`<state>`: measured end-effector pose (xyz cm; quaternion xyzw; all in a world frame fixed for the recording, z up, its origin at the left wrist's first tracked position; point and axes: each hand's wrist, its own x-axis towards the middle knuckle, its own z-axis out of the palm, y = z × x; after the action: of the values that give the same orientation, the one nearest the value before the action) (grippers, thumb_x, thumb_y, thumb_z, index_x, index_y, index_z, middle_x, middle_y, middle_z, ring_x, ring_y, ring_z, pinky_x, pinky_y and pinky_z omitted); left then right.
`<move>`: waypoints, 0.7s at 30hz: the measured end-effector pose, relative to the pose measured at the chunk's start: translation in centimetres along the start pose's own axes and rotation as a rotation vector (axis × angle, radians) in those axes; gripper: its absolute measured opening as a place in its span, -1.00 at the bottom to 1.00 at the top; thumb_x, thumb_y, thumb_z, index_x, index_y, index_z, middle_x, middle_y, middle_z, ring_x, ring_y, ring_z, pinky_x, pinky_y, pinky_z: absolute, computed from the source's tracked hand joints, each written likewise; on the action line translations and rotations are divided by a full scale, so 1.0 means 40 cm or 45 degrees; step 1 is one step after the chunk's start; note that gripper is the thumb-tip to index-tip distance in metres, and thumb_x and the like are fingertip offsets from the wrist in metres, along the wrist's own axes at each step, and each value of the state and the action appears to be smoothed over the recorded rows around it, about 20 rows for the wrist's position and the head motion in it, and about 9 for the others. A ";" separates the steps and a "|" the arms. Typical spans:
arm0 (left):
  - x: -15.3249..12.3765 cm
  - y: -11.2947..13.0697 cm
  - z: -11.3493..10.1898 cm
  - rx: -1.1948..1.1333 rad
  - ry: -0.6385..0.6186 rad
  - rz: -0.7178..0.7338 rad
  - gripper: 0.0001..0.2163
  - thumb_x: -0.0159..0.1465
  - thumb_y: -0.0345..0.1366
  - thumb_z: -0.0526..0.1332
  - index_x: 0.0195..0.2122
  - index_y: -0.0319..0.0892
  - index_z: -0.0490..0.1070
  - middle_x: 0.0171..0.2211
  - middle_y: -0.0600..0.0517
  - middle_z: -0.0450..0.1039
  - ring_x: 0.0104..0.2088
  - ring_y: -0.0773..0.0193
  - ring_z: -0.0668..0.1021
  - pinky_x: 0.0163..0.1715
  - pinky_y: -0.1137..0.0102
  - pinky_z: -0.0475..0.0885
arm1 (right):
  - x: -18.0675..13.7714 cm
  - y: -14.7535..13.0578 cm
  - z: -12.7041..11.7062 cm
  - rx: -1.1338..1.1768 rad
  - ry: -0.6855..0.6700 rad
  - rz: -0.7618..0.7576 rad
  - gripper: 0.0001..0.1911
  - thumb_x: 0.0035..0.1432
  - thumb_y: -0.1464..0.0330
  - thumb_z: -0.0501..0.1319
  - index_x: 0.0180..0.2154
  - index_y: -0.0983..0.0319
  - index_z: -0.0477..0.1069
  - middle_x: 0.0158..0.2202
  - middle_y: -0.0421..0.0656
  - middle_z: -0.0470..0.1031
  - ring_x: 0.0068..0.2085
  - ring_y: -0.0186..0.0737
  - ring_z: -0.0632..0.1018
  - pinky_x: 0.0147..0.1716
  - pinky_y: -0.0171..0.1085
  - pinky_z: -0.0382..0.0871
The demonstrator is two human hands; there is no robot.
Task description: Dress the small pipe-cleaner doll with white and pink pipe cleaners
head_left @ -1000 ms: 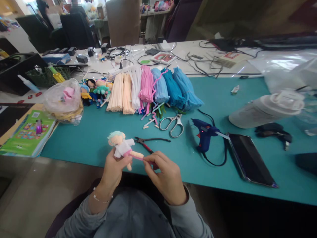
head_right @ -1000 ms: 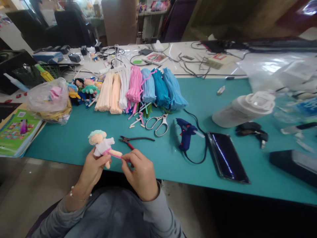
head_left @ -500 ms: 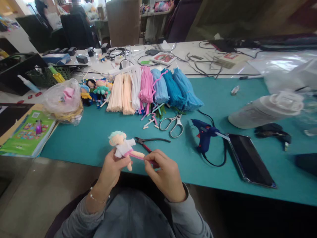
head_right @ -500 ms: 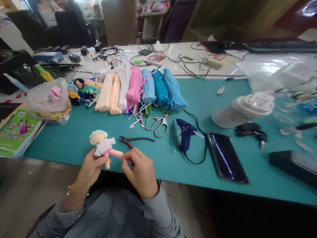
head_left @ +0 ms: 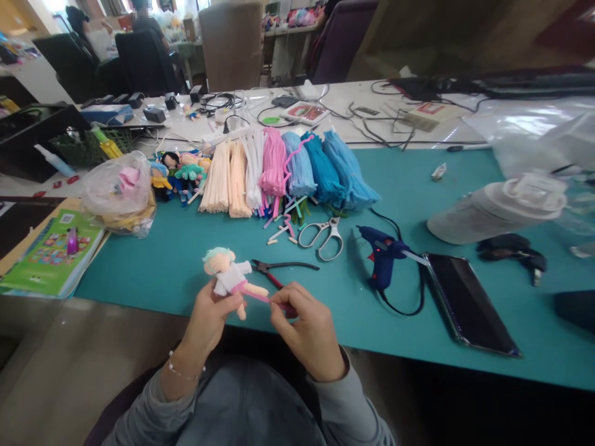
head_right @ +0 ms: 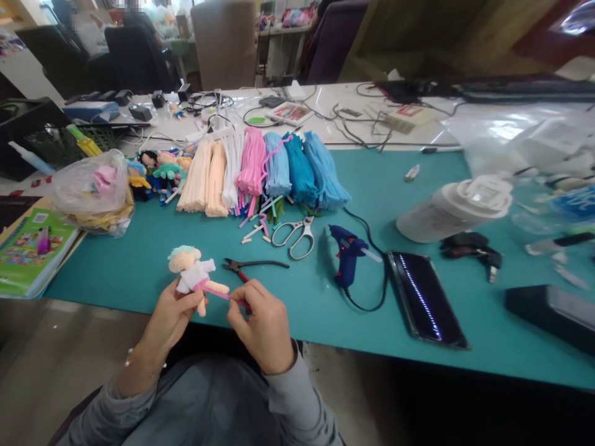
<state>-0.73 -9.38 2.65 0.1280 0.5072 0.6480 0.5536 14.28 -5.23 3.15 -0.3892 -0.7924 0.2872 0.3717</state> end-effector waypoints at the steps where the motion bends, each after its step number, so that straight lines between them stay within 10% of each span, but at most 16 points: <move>1: 0.007 0.000 -0.003 0.000 0.011 0.008 -0.75 -0.19 -0.47 0.37 -0.42 -0.28 0.43 -0.57 0.11 0.43 -0.59 0.42 0.44 -0.55 0.49 0.40 | 0.000 0.002 -0.002 -0.002 0.007 0.004 -0.84 0.03 0.55 0.08 -0.52 0.22 0.26 -0.55 -0.25 0.28 -0.54 -0.37 0.29 -0.53 -0.37 0.17; 15: 0.203 0.076 -0.059 0.798 -0.123 0.150 -0.74 -0.12 -0.19 0.32 -0.47 -0.27 0.47 -0.69 0.11 0.35 -0.63 0.38 0.36 -0.54 0.42 0.30 | -0.008 0.014 -0.037 -0.039 0.045 0.004 -0.84 0.06 0.52 0.08 -0.52 0.21 0.27 -0.56 -0.27 0.26 -0.55 -0.39 0.30 -0.54 -0.39 0.18; 21: 0.206 0.102 -0.100 1.121 0.157 0.399 -0.79 -0.11 -0.24 0.34 -0.44 -0.21 0.48 -0.52 0.04 0.42 -0.57 0.33 0.35 -0.50 0.39 0.26 | -0.013 0.026 -0.050 -0.068 0.024 0.027 -0.84 0.06 0.51 0.08 -0.52 0.20 0.26 -0.55 -0.26 0.27 -0.55 -0.37 0.28 -0.55 -0.37 0.16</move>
<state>-8.96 -3.96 0.83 0.3869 0.7402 0.4533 0.3111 16.55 -4.76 3.30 -0.4101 -0.7920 0.2665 0.3655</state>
